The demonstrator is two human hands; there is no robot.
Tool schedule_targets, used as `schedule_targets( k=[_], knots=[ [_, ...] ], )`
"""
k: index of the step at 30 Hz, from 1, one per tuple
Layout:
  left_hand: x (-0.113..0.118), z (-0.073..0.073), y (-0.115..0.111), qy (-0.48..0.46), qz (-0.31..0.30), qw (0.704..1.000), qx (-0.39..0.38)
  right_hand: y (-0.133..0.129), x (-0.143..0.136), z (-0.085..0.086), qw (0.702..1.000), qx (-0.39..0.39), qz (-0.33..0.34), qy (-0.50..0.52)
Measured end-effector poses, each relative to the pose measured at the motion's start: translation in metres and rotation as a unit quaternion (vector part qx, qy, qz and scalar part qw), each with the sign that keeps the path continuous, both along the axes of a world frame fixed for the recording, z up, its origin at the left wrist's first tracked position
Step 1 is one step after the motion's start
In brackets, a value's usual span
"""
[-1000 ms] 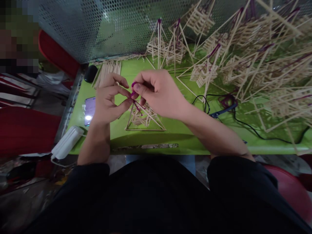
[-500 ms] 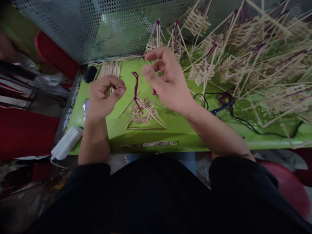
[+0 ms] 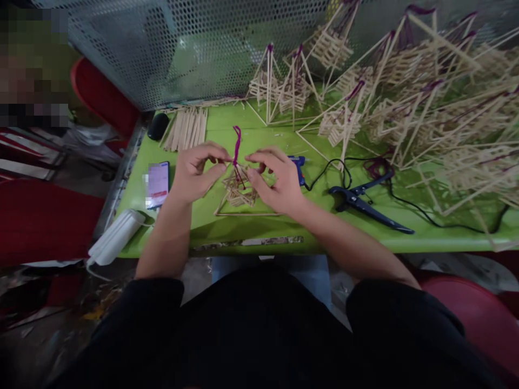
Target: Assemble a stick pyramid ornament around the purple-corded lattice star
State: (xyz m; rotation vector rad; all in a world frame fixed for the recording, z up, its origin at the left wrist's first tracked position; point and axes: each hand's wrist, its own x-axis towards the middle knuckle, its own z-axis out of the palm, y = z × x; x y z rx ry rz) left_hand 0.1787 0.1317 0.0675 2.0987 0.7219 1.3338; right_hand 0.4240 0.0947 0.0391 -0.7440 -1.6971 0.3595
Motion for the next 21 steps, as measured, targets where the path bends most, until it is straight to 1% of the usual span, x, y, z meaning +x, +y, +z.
schedule_targets(
  k=[3, 6, 9, 12, 14, 21],
  knots=[
    [0.001, 0.002, -0.004, -0.003, 0.009, 1.000, -0.003, -0.003, -0.002, -0.006, 1.000, 0.013, 0.008, -0.006],
    [0.001, 0.004, -0.006, 0.016, 0.023, 0.999, -0.025, -0.005, -0.005, -0.008, 1.000, 0.021, 0.004, -0.011],
    [0.002, 0.003, -0.005, 0.033, 0.007, 0.998, -0.048, -0.008, -0.009, -0.009, 0.999, 0.033, -0.014, -0.010],
    [0.004, 0.001, -0.005, 0.028, -0.026, 0.997, -0.065, -0.010, -0.012, -0.009, 0.999, 0.039, -0.019, -0.004],
    [0.006, -0.001, -0.005, 0.023, -0.035, 0.996, -0.073, -0.011, -0.012, -0.009, 0.999, 0.034, -0.022, -0.002],
    [0.010, -0.005, -0.004, 0.009, -0.015, 0.998, -0.064, -0.011, -0.012, -0.009, 0.999, 0.033, -0.023, -0.008]
  ],
)
